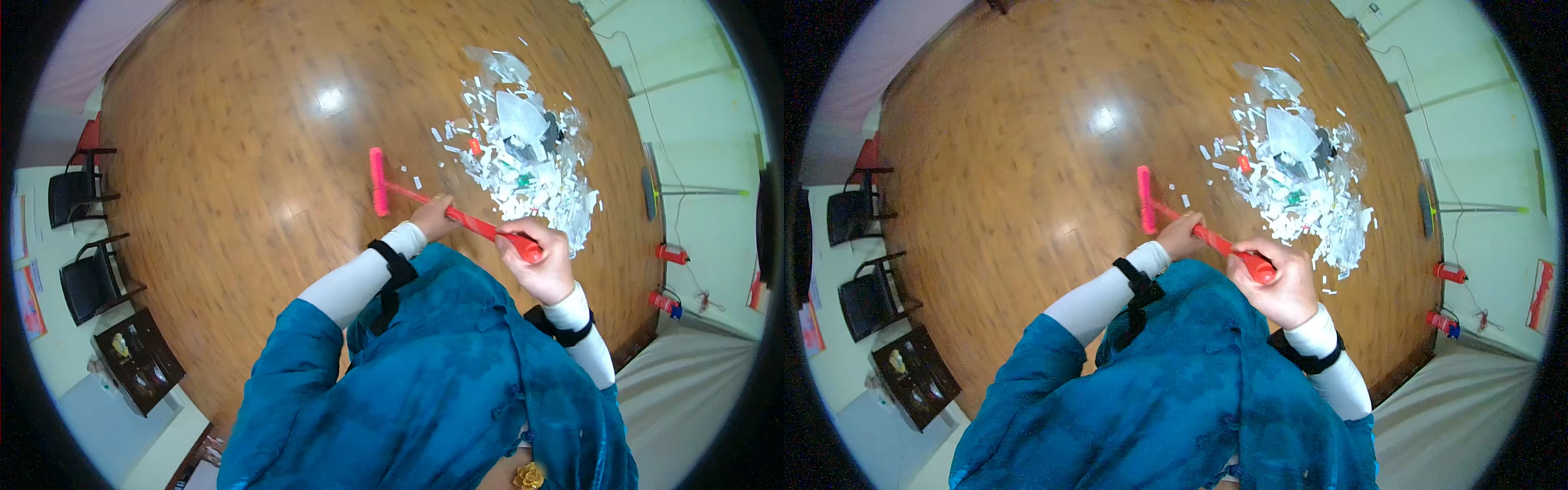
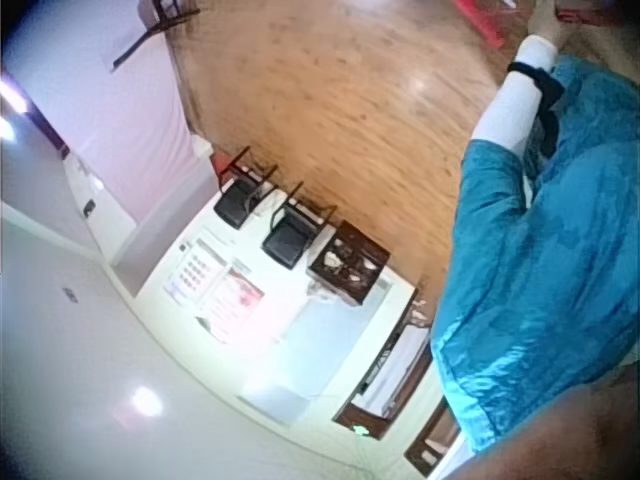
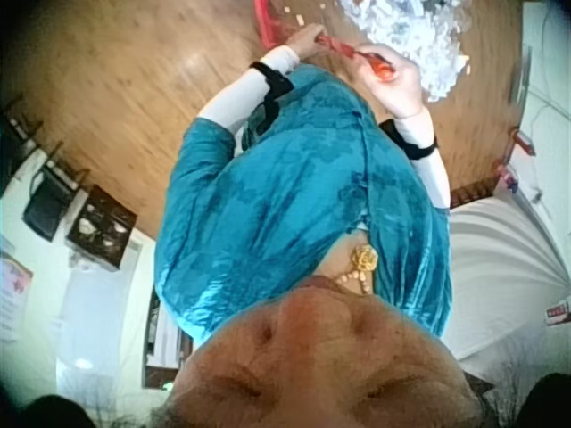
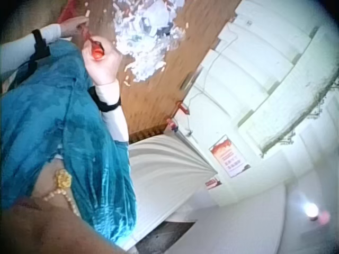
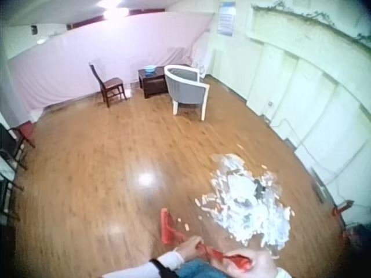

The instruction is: Sweeping paper and plastic trash into a pile on a wooden floor using a pink broom.

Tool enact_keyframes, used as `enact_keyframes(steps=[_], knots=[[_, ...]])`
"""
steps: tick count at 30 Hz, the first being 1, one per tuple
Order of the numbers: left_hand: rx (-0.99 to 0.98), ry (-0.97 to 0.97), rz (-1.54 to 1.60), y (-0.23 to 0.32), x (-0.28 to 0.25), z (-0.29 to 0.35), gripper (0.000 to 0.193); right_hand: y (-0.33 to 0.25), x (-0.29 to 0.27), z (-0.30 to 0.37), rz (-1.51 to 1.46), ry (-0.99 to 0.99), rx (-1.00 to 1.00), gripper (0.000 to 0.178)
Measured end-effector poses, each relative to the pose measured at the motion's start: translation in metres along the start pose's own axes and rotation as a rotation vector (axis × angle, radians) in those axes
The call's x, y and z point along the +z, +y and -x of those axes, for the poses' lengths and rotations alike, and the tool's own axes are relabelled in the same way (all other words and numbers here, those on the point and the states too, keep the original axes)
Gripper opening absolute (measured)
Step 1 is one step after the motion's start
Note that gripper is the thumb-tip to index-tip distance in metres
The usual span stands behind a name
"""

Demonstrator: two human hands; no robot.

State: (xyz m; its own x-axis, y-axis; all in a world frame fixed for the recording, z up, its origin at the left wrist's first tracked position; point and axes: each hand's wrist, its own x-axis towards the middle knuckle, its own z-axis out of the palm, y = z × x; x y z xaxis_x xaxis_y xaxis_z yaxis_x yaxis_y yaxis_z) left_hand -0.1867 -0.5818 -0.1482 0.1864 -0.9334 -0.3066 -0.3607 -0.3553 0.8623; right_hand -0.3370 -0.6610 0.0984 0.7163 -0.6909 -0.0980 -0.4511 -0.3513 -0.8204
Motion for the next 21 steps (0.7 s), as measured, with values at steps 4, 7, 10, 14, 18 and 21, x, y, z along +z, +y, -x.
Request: enact_keyframes(steps=[4, 7, 10, 14, 18, 21], knots=[[-0.097, -0.105, -0.111, -0.041, 0.012, 0.002, 0.04, 0.045, 0.022, -0.005, 0.033, -0.132, 0.159, 0.02], [-0.172, -0.178, -0.146, -0.057, 0.033, -0.009, 0.038, 0.057, 0.022, 0.0, 0.043, -0.07, 0.135, 0.019], [-0.08, -0.096, -0.075, -0.039, 0.062, -0.021, 0.034, 0.042, 0.006, 0.009, 0.147, -0.008, 0.104, 0.018], [0.108, -0.036, 0.063, 0.001, 0.064, -0.048, 0.034, 0.019, -0.013, 0.005, 0.264, 0.104, 0.049, 0.015], [0.049, -0.113, 0.042, 0.043, 0.042, -0.039, 0.027, 0.001, -0.027, 0.012, 0.218, 0.142, -0.027, 0.012], [0.073, -0.11, -0.031, 0.034, 0.035, -0.022, 0.031, 0.006, -0.025, 0.021, 0.155, 0.151, 0.061, 0.012]])
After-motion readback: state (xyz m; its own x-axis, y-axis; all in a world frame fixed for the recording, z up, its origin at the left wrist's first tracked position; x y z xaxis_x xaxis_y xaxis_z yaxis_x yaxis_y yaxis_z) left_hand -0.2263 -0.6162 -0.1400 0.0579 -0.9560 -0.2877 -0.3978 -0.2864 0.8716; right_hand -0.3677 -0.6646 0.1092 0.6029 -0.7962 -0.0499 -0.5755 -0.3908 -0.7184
